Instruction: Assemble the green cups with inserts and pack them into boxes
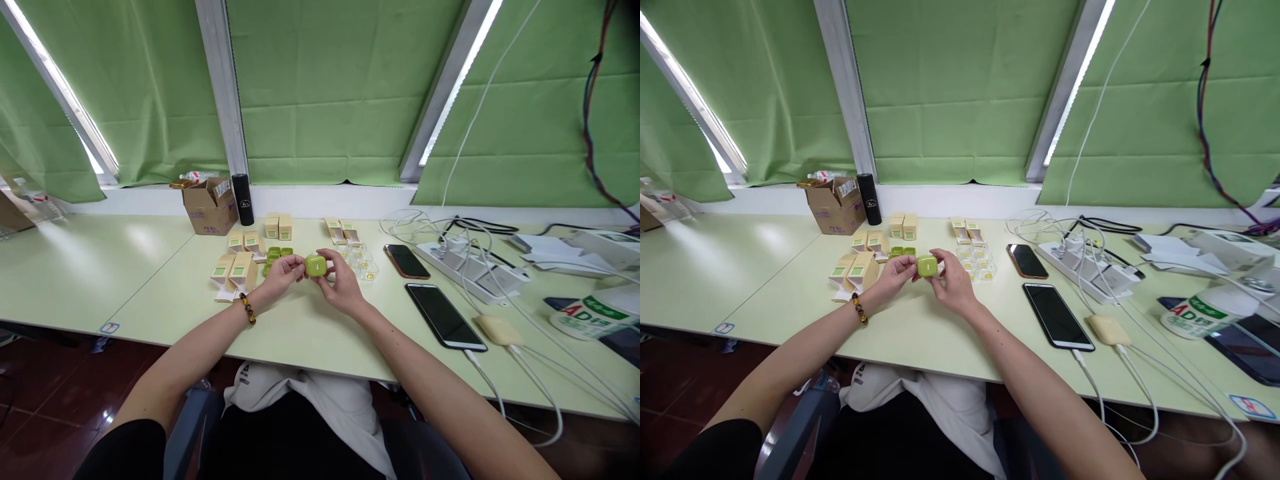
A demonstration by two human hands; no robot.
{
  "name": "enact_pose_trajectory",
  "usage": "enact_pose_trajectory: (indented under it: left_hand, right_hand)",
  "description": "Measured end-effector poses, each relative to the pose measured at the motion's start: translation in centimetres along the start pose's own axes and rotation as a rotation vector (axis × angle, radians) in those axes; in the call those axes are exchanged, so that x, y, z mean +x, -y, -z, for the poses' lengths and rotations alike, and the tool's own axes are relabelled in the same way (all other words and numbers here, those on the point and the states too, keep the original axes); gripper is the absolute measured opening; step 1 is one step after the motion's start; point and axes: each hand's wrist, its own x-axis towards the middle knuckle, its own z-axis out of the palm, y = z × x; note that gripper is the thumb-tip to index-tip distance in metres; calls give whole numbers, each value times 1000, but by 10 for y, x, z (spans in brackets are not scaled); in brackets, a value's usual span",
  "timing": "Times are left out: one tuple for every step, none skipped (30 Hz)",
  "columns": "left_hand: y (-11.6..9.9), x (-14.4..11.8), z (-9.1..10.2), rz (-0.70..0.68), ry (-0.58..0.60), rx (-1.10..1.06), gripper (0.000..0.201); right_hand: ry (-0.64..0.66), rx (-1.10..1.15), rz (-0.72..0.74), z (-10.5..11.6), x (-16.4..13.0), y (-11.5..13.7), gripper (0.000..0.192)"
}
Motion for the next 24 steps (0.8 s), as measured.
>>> enact_pose_trajectory:
  left_hand:
    - [0, 0, -1, 32, 7, -75, 55]
    - [-1, 0, -2, 58, 11, -136, 55]
    - [-2, -1, -3, 81, 15, -182, 54]
    - [-4, -1, -4, 102, 19, -214, 53]
    - [-6, -2, -5, 116, 22, -234, 52]
    - [-7, -3, -5, 124, 25, -245, 50]
    - [-8, -3, -5, 127, 27, -251, 49]
    - [-7, -3, -4, 126, 29, -255, 48]
    - [-6, -3, -3, 125, 33, -253, 47]
    - [-4, -2, -2, 122, 41, -240, 47]
    - [-1, -2, -1, 115, 51, -214, 47]
    - [2, -1, -1, 102, 57, -169, 46]
    - [4, -1, 0, 73, 50, -103, 45]
    - [6, -1, 1, 25, 26, -11, 43]
    - [7, -1, 2, -42, -12, 104, 40]
    - [7, -2, 3, -121, -56, 237, 39]
    - [6, -3, 4, -205, -93, 377, 40]
    - [4, -5, 5, -287, -116, 515, 44]
    - [2, -6, 7, -355, -118, 643, 49]
    - [-1, -7, 8, -409, -104, 756, 52]
    - [-3, -8, 10, -447, -82, 851, 55]
    - [-4, -9, 11, -472, -59, 928, 55]
    - [-6, -9, 12, -485, -39, 988, 54]
    - [-6, -9, 12, -490, -22, 1027, 53]
  right_hand:
    - [-4, 34, 15, 0, 0, 1, 48]
    - [-6, 64, 23, 0, 1, 2, 46]
    - [-9, 88, 26, 0, 1, 4, 44]
    - [-12, 108, 25, 0, 1, 6, 43]
    - [-17, 126, 22, 0, 2, 7, 43]
    - [-24, 142, 20, 0, 2, 8, 42]
    - [-30, 157, 19, 1, 2, 9, 42]
    - [-36, 169, 18, 1, 2, 10, 42]
    - [-40, 180, 16, 1, 2, 11, 42]
    - [-44, 192, 11, 1, 2, 12, 41]
    - [-49, 206, 4, 1, 2, 12, 41]
    - [-56, 223, -6, 1, 2, 13, 41]
    - [-62, 243, -20, 1, 2, 14, 40]
    - [-67, 266, -34, 1, 2, 14, 39]
    - [-69, 291, -49, 2, 2, 14, 39]
    - [-68, 316, -65, 2, 3, 14, 40]
    - [-66, 338, -84, 2, 3, 14, 40]
    - [-64, 354, -103, 2, 3, 13, 41]
    - [-62, 363, -123, 2, 4, 12, 42]
    - [-61, 364, -140, 2, 4, 11, 42]
    - [-60, 359, -153, 2, 4, 10, 42]
    - [-59, 351, -159, 1, 4, 10, 42]
    - [-57, 342, -160, 1, 4, 9, 41]
    - [-54, 334, -158, 0, 4, 9, 40]
